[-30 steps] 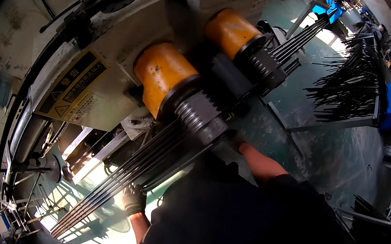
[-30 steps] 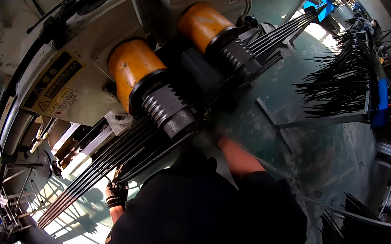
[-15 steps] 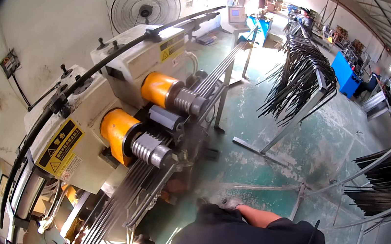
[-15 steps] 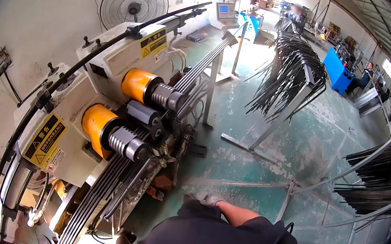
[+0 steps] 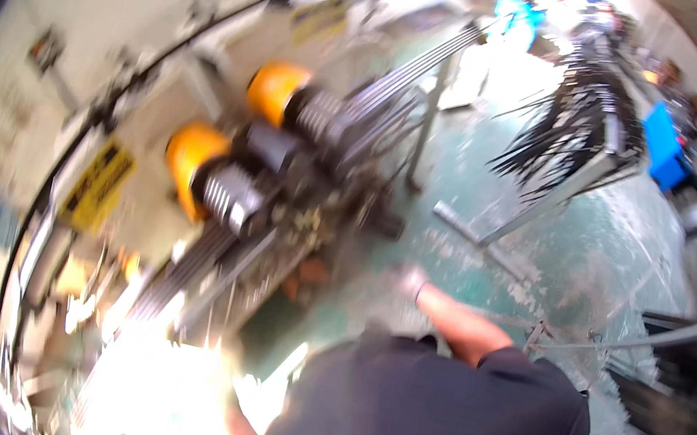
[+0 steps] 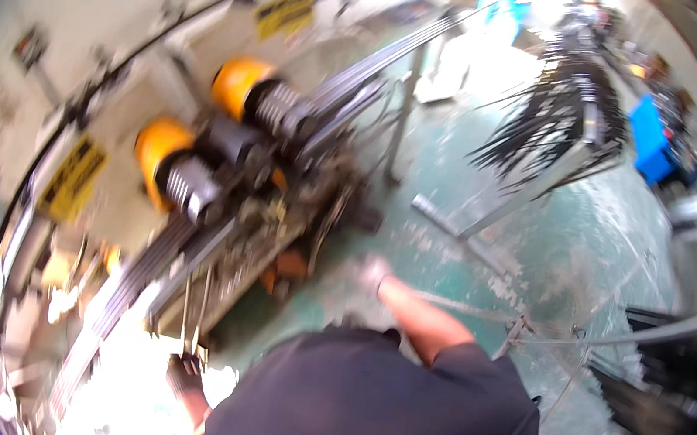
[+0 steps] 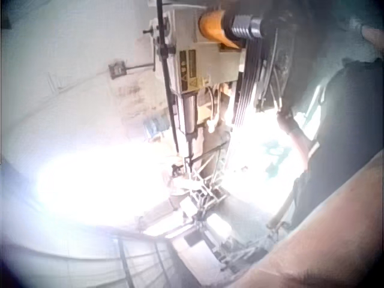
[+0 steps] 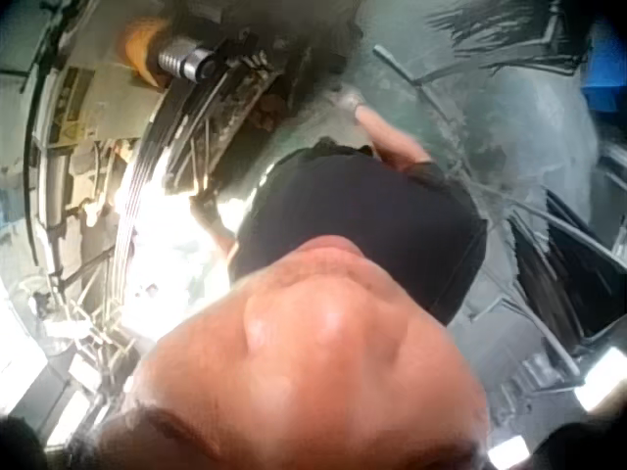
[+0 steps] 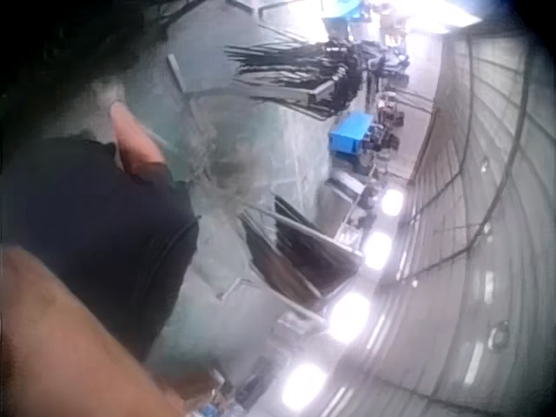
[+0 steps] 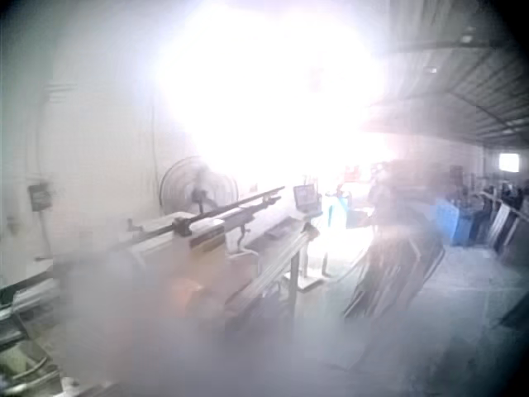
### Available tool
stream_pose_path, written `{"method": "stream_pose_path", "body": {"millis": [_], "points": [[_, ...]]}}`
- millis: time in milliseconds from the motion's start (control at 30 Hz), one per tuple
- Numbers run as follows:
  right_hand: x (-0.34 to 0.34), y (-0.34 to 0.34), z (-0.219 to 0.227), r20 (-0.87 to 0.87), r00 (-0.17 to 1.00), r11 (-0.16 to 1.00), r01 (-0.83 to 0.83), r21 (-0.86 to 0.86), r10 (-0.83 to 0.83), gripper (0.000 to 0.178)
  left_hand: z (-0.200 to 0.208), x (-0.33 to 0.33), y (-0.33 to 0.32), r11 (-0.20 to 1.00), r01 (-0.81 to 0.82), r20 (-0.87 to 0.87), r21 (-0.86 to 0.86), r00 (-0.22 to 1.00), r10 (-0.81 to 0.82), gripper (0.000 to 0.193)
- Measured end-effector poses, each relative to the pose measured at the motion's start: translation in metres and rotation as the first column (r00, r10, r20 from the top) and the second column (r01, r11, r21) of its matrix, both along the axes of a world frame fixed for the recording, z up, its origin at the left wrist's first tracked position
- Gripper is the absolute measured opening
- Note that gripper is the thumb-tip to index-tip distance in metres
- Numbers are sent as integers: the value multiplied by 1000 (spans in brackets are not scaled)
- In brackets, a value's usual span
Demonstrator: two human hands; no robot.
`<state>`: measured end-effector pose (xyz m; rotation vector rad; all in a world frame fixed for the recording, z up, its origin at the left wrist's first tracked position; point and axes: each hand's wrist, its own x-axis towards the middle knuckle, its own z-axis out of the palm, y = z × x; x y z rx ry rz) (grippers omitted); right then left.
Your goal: The person repeatedly picks up bundles of long metal rods, places them into a bending machine, and operates the machine to bend them. The bent rods are then removed and stacked on the floor. The process is repeated multiple times throughout the clip.
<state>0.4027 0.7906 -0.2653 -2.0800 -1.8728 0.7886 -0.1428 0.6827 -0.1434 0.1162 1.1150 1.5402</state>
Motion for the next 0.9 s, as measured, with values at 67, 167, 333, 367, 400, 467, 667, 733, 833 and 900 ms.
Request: {"method": "stream_pose_path", "body": {"millis": [67, 167, 333, 367, 400, 467, 667, 733, 833, 900], "points": [[-45, 35, 148, -485, 836, 966, 216, -143, -259, 41, 53, -18, -11, 978, -160, -141, 132, 974, 178, 26], [-25, 83, 145, -838, 467, 928, 356, -112, -280, 32, 134, -28, 28, 923, -226, -229, 311, 925, 304, 32], [-65, 127, 217, -969, 153, 926, 355, -129, -193, 28, 238, -67, 28, 831, -290, -372, 475, 789, 488, 36], [-68, 131, 221, -971, 132, 928, 344, -144, -200, 27, 264, -54, 43, 762, -475, -356, 440, 687, 634, 37], [-74, 133, 225, -972, 105, 928, 335, -163, -208, 27, 277, -55, 45, 742, -448, -387, 500, 651, 653, 37], [-85, 136, 235, -971, 55, 921, 334, -202, -232, 27, 302, -54, 53, 700, -388, -470, 600, 537, 701, 40], [-121, 153, 241, -966, -85, 923, 287, -257, -242, 31, 399, -7, 99, 551, -439, -564, 709, 116, 818, 40], [-129, 164, 244, -992, -64, 931, 343, -125, -110, 36, 430, -2, 117, 448, -426, -445, 786, 114, 888, 34], [-139, 180, 254, -952, -116, 884, 354, -306, -283, 37, 471, -10, 133, 459, -300, -412, 836, 209, 887, 38], [-143, 192, 256, -951, -120, 896, 320, -309, -285, 38, 480, -48, 156, 613, 38, -614, 789, 20, 789, 36]]}}
